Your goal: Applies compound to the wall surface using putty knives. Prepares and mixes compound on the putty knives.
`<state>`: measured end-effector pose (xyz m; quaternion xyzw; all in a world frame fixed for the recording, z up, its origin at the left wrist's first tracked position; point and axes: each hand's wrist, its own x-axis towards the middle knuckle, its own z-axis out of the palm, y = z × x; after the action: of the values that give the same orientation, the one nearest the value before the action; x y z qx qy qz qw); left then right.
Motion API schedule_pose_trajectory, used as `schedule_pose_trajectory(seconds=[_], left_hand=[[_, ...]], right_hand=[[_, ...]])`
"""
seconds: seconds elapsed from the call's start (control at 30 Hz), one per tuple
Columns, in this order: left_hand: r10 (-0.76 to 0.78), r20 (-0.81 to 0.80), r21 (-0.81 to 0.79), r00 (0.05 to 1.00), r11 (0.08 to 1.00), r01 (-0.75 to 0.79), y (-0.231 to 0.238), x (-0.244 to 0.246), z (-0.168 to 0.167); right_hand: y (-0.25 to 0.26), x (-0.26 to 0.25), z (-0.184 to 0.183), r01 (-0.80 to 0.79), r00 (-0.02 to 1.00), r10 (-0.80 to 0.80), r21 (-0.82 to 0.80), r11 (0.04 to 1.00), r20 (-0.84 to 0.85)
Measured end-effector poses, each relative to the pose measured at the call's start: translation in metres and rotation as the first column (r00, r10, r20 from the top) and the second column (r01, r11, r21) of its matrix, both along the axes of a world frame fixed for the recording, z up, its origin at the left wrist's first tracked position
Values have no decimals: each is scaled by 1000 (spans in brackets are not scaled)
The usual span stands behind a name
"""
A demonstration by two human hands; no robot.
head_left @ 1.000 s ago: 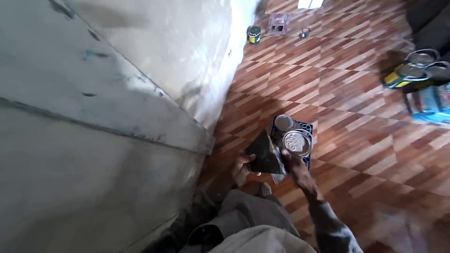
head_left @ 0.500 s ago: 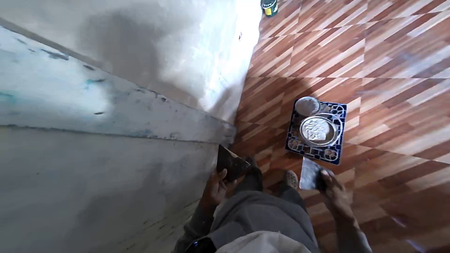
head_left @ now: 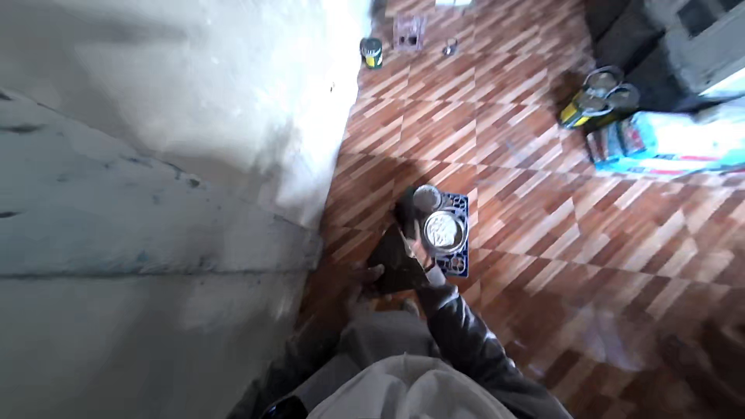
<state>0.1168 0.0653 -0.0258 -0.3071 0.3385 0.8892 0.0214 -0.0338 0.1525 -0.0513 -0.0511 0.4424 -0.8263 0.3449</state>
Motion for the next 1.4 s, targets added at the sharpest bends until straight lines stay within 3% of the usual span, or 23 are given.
schedule_pose_trajectory(seconds=[0.07, 0.13, 0.2, 0.27, 0.37, 0.5, 0.6, 0.73, 0.8, 0.93, 1.07, 1.17, 1.23, 1.27, 1.33, 1.4], left_hand=[[12, 19, 21, 1000, 1000, -12, -12, -13, 5], [19, 20, -23, 1000, 1000, -19, -33, -21, 11], [76, 48, -80, 996, 994, -72, -58, -22, 18], [147, 34, -101, 989, 985, -142, -82, -18, 12], [110, -44, -96, 993, 989, -114, -92, -14, 9], [83, -57, -47, 995, 995, -86, -77, -18, -5], [140, -95, 10, 986, 990, -139, -69, -42, -17], [406, -83, 5, 910, 913, -407, -69, -75, -1], [464, -104, -64, 880, 879, -472, -67, -83, 2], [319, -124, -191, 940, 922, -338, -16, -84, -8], [388, 109, -217, 915, 908, -359, 44, -115, 4], [436, 34, -174, 899, 889, -424, 61, -124, 11], [456, -16, -158, 890, 878, -452, 66, -118, 14], [467, -5, -192, 884, 867, -459, 65, -113, 12], [500, 28, -273, 865, 837, -475, 59, -102, 5], [501, 26, -304, 865, 828, -470, 58, -95, -2]], right_hand=[[4, 18, 29, -61, 989, 96, 272, 960, -117], [2, 29, 40, -88, 963, 205, 511, 855, -177], [-9, 15, -21, 60, 947, 83, 425, 903, -310], [-16, -1, -42, 214, 971, -145, 431, 877, -188], [-15, -24, -27, 441, 897, -416, 375, 815, -151], [-23, -31, 15, 560, 820, -499, 211, 801, -281], [-18, -26, 31, 562, 766, -416, 196, 804, -490], [16, -35, 23, 589, 560, -126, 287, 755, -819], [35, -50, 16, 604, 521, -69, 310, 734, -851], [63, -79, 23, 618, 410, -13, 267, 740, -912], [96, -102, 27, 483, 229, 192, 283, 828, -954], [130, -120, 18, 327, 59, 353, 352, 877, -934], [154, -135, 4, 282, -63, 465, 431, 857, -883], [164, -141, 0, 283, -77, 514, 475, 833, -855], [178, -151, 2, 291, 15, 530, 511, 809, -848], [179, -151, 12, 356, 98, 431, 436, 827, -897]])
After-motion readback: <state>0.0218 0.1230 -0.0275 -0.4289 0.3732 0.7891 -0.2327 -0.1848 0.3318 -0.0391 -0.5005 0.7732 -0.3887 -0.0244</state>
